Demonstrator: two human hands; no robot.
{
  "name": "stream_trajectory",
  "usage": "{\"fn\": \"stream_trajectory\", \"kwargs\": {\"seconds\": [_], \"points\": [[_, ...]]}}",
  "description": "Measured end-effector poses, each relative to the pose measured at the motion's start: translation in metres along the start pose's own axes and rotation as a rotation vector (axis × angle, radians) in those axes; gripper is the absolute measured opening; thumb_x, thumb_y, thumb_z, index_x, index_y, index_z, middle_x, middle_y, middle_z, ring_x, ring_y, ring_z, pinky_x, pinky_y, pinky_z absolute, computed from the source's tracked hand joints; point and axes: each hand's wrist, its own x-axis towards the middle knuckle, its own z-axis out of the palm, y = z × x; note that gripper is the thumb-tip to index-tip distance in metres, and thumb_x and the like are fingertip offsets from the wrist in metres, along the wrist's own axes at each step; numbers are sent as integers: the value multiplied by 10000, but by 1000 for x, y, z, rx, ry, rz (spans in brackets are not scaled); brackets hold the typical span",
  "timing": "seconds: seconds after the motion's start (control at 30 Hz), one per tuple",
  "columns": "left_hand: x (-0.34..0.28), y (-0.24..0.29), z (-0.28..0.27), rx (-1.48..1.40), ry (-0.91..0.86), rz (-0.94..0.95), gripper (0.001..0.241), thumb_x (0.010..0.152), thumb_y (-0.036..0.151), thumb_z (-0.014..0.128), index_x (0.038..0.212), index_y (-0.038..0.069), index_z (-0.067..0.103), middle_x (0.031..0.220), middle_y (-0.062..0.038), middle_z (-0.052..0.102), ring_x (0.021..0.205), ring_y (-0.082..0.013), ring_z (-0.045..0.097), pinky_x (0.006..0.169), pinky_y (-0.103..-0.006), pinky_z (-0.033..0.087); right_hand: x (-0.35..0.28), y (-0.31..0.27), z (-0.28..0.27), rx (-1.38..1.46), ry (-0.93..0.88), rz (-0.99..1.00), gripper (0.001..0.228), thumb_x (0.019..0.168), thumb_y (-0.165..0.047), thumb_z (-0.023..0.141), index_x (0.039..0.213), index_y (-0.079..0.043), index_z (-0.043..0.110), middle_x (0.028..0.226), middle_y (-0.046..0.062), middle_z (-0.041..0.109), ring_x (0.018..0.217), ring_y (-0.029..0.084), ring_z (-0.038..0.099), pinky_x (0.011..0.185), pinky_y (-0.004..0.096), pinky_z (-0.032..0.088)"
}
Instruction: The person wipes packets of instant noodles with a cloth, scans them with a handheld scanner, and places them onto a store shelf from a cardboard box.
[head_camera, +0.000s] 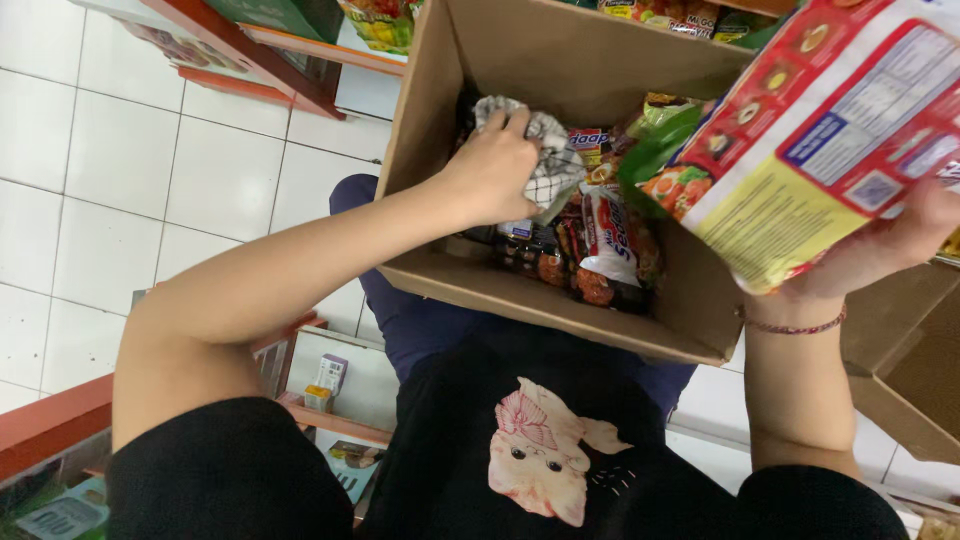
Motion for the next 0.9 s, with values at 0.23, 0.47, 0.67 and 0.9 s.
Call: {"fn": "stream_trajectory", "kwargs": {"seconds": [0.23, 0.47, 0.67, 0.9], "points": [[11, 2, 5, -125, -78, -85, 963, 714, 463, 874, 1406, -89, 494, 1427, -391, 360, 1309, -601, 371, 1067, -621, 368, -18, -18, 43, -802, -372, -136, 1036, 738, -237, 795, 1637, -76, 305, 1556, 118, 395, 1459, 301, 391, 1276, 397, 326], [-22, 51, -38, -1218, 118, 156, 504, 1090, 313, 585, 1462, -26, 568, 1305, -168, 708, 1204, -235, 652, 1080, -397, 520, -18, -33, 75, -1562, -458, -432, 1109, 701, -404, 913, 1589, -55, 347, 1536, 218, 417, 1407, 442, 391, 1168, 586, 280], [-34, 91, -59, -1445, 227, 281, 647, 917, 2, 771, 1477, -31, 448, 1348, -97, 661, 1246, -147, 646, 1102, -321, 537, -16, -49, 67, -1594, -372, -632, 1154, 775, -471, 907, 1629, -92, 231, 1601, 233, 348, 1497, 456, 300, 1205, 609, 184], [-5, 114, -84, -1551, 251, 398, 659, 931, -8, 766, 1492, -48, 422, 1405, -89, 618, 1289, -148, 615, 1142, -326, 516, -20, -59, 15, -485, 26, -272, 1048, 946, 5, 824, 1656, -149, 69, 1616, 121, 374, 1434, 222, 442, 1233, 382, 461]]}}
